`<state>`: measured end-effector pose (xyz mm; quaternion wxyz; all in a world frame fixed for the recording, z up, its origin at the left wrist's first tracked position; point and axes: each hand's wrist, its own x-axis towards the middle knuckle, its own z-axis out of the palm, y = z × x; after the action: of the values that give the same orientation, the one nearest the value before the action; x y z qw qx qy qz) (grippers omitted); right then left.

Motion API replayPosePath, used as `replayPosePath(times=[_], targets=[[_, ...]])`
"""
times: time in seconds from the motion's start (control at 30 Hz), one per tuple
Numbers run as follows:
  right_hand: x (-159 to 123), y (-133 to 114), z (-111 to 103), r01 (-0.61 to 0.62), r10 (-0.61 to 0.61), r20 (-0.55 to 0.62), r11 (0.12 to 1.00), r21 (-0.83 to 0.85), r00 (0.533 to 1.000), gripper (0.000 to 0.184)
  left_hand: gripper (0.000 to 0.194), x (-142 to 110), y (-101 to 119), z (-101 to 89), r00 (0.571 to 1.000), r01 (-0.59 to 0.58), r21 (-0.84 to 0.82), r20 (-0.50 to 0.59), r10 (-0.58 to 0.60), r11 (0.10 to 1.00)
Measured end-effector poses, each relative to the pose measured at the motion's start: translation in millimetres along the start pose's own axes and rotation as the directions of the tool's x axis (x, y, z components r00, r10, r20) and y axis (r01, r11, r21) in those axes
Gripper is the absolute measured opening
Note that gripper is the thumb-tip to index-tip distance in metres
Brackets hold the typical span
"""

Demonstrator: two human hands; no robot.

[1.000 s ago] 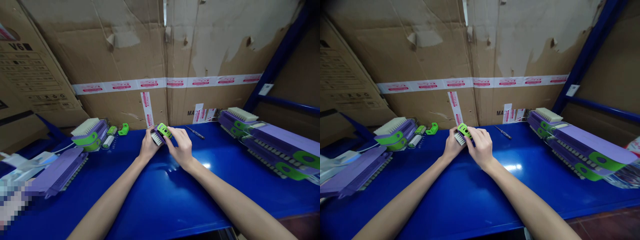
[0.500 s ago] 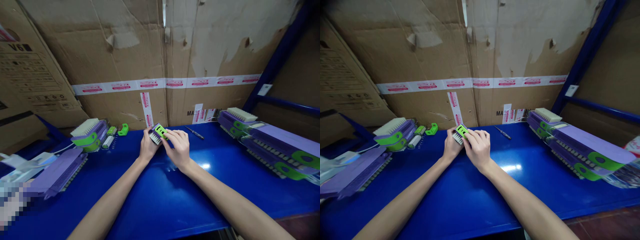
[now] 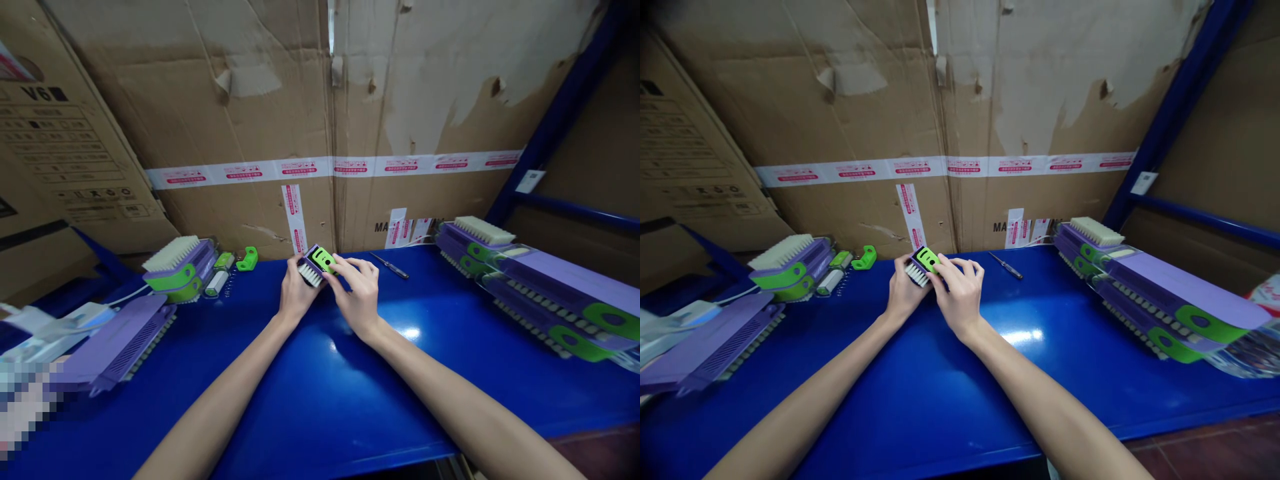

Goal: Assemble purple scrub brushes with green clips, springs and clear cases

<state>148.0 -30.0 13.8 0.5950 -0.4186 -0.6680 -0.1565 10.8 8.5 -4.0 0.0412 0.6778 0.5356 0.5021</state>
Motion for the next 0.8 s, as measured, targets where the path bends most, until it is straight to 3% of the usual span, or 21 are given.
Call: replayPosePath(times=[0.23,0.4,0.8], targets=[[-0.5,-0.7,1.6,0.014,-0.015,0.034,1.0,0.012,0.999,0.009,0.065,0.6,-1.2,-1.1,1.0,-0.003,0.003,0.0,0.003,1.0],[3.1,-0.5,-0.3,0.022,-0.021,-0.014,0.999,0.045,1.0,0.008,0.066,-0.7,-0.1,0.3,1.0,0.0,-0.01,0.002,0.0,1.0],[-3.6,-0.9,4.8,0.009,-0.011,0.069,1.0,0.029,0.998,0.014,0.065,-1.1,1.4,-0.2,0.999,0.047,-0.028,0.023,-0.046,0.999]])
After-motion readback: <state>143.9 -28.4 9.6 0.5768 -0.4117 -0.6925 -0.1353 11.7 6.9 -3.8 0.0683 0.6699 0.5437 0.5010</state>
